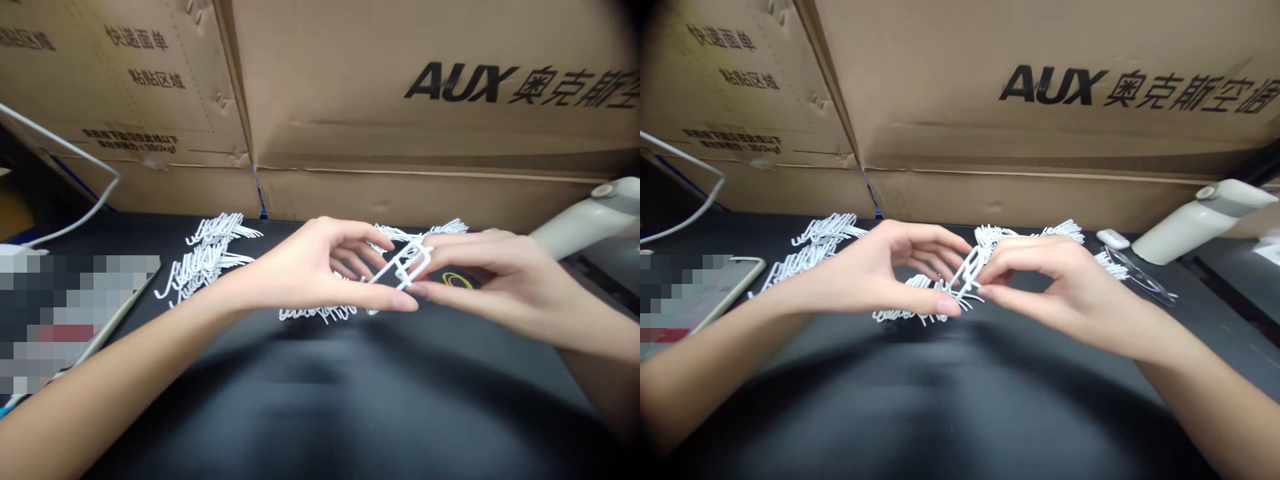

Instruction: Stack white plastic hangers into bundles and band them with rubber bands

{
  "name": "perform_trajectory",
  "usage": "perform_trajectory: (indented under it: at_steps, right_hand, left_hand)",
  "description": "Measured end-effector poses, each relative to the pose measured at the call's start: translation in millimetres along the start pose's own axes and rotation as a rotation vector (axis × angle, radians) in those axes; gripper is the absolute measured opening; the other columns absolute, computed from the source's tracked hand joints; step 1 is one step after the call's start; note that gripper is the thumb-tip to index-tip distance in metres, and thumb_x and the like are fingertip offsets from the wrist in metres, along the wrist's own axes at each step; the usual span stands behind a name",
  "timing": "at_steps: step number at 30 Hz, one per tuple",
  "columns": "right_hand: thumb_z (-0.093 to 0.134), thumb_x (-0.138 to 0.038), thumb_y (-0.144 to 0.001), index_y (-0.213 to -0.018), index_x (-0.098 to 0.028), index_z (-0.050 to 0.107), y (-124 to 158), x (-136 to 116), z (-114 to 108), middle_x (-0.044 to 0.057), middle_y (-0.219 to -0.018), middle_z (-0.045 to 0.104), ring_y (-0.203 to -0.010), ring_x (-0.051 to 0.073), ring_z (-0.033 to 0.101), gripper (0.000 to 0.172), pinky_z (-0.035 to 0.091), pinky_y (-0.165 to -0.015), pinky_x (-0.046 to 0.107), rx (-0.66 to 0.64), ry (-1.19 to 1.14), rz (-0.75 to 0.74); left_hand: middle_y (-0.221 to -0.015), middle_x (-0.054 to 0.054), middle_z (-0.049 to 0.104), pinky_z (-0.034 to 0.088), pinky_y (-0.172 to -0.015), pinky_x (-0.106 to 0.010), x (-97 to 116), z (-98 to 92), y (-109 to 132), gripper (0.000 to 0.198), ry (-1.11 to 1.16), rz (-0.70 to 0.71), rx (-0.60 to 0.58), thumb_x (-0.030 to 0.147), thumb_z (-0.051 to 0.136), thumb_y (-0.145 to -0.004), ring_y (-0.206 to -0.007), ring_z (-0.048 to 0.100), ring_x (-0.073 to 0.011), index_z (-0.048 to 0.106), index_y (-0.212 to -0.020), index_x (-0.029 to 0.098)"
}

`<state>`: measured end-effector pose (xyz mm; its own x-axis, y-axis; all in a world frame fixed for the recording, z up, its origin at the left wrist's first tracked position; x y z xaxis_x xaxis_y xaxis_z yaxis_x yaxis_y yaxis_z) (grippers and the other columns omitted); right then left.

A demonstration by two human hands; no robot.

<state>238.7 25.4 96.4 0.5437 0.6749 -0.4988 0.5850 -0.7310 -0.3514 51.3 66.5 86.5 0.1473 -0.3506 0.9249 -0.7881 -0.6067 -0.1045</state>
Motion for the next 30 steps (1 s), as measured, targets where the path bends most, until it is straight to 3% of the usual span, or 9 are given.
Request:
perform_trajectory:
  at_steps: [4, 7, 9, 10, 12, 13, 19, 23, 30]
  right_hand:
    - [0.063, -0.025, -0.085, -0.086, -0.028, 0.068, 2, -12, 7, 0.002, -0.081, 0.067, -0.072, 0.018, 0.063, 0.005, 0.05, -0.064, 0.032, 0.175, -0.02, -0.023]
    - [0.054, -0.029, -0.09, -0.079, -0.024, 0.066, -2, -1, 5, 0.003, -0.075, 0.064, -0.066, 0.017, 0.06, 0.017, 0.048, -0.06, 0.032, 0.361, -0.07, 0.103]
    - [0.049, -0.033, -0.092, -0.073, -0.021, 0.063, -5, 13, 7, 0.002, -0.066, 0.06, -0.06, 0.014, 0.056, 0.027, 0.046, -0.057, 0.03, 0.402, -0.094, 0.206]
    - [0.05, -0.035, -0.092, -0.072, -0.02, 0.062, -7, 22, 13, 0.001, -0.063, 0.06, -0.057, 0.014, 0.055, 0.028, 0.046, -0.054, 0.028, 0.338, -0.102, 0.241]
    - [0.054, -0.035, -0.089, -0.079, -0.02, 0.065, -10, 36, 32, 0.002, -0.069, 0.062, -0.057, 0.013, 0.055, 0.021, 0.045, -0.052, 0.026, 0.035, -0.063, 0.238]
    - [0.056, -0.034, -0.088, -0.081, -0.02, 0.065, -9, 43, 41, 0.002, -0.071, 0.063, -0.057, 0.013, 0.055, 0.018, 0.045, -0.053, 0.026, -0.028, -0.03, 0.225]
    - [0.052, -0.027, -0.09, -0.085, -0.017, 0.065, -6, 59, 74, 0.005, -0.079, 0.063, -0.065, 0.014, 0.056, 0.018, 0.046, -0.062, 0.027, -0.171, 0.018, 0.115]
    - [0.049, -0.025, -0.09, -0.077, -0.017, 0.061, -8, 57, 67, 0.004, -0.073, 0.062, -0.064, 0.015, 0.054, 0.02, 0.043, -0.061, 0.027, -0.258, 0.057, 0.082]
    - [0.051, -0.014, -0.082, -0.067, -0.018, 0.057, 6, 75, 37, 0.0, -0.062, 0.06, -0.055, 0.012, 0.051, 0.017, 0.038, -0.052, 0.024, -0.548, 0.201, 0.287]
  left_hand:
    - [-0.083, -0.004, 0.072, 0.057, -0.069, -0.026, 17, -3.1, 8, 0.027, -0.081, 0.018, 0.063, 0.035, 0.07, -0.076, -0.073, 0.068, -0.0162, 0.068, -0.093, 0.014]
    - [-0.078, -0.003, 0.072, 0.057, -0.064, -0.024, 17, -14.9, 9, 0.022, -0.082, -0.001, 0.088, 0.034, 0.068, -0.077, -0.071, 0.069, -0.0163, 0.07, -0.088, 0.015]
    - [-0.076, -0.002, 0.072, 0.057, -0.063, -0.023, 14, -25.8, 8, 0.021, -0.057, -0.017, 0.133, 0.033, 0.069, -0.075, -0.072, 0.07, -0.0172, 0.071, -0.087, 0.016]
    - [-0.077, -0.001, 0.072, 0.057, -0.062, -0.023, 13, -30.9, 7, 0.021, -0.039, -0.018, 0.163, 0.034, 0.069, -0.075, -0.071, 0.071, -0.0171, 0.071, -0.087, 0.016]
    - [-0.076, 0.0, 0.073, 0.057, -0.061, -0.024, 11, -37.8, 6, 0.021, -0.006, -0.025, 0.205, 0.035, 0.068, -0.075, -0.068, 0.071, -0.0166, 0.072, -0.085, 0.017]
    - [-0.076, 0.0, 0.073, 0.057, -0.06, -0.024, 10, -39.3, 5, 0.022, 0.005, -0.029, 0.213, 0.036, 0.068, -0.075, -0.066, 0.07, -0.0164, 0.072, -0.085, 0.017]
    - [-0.073, 0.0, 0.072, 0.058, -0.06, -0.026, 12, -34.4, 6, 0.025, -0.015, -0.059, 0.164, 0.038, 0.069, -0.073, -0.067, 0.07, -0.0178, 0.073, -0.086, 0.018]
    - [-0.074, -0.003, 0.072, 0.058, -0.06, -0.027, 11, -33.4, 6, 0.025, -0.022, -0.064, 0.14, 0.037, 0.07, -0.073, -0.066, 0.069, -0.0179, 0.073, -0.087, 0.017]
    - [-0.078, -0.004, 0.073, 0.057, -0.059, -0.027, 9, -32.5, 6, 0.025, -0.013, -0.065, 0.087, 0.038, 0.069, -0.074, -0.063, 0.067, -0.0161, 0.073, -0.087, 0.017]
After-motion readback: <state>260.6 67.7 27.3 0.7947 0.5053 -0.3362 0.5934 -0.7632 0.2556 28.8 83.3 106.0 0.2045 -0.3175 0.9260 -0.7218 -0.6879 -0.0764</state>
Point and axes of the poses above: each hand's wrist, its own y-axis away from the middle knuckle, its own z-axis out of the palm, x = y × z, the point moved 3 cm from there along -y, towards the middle knuckle
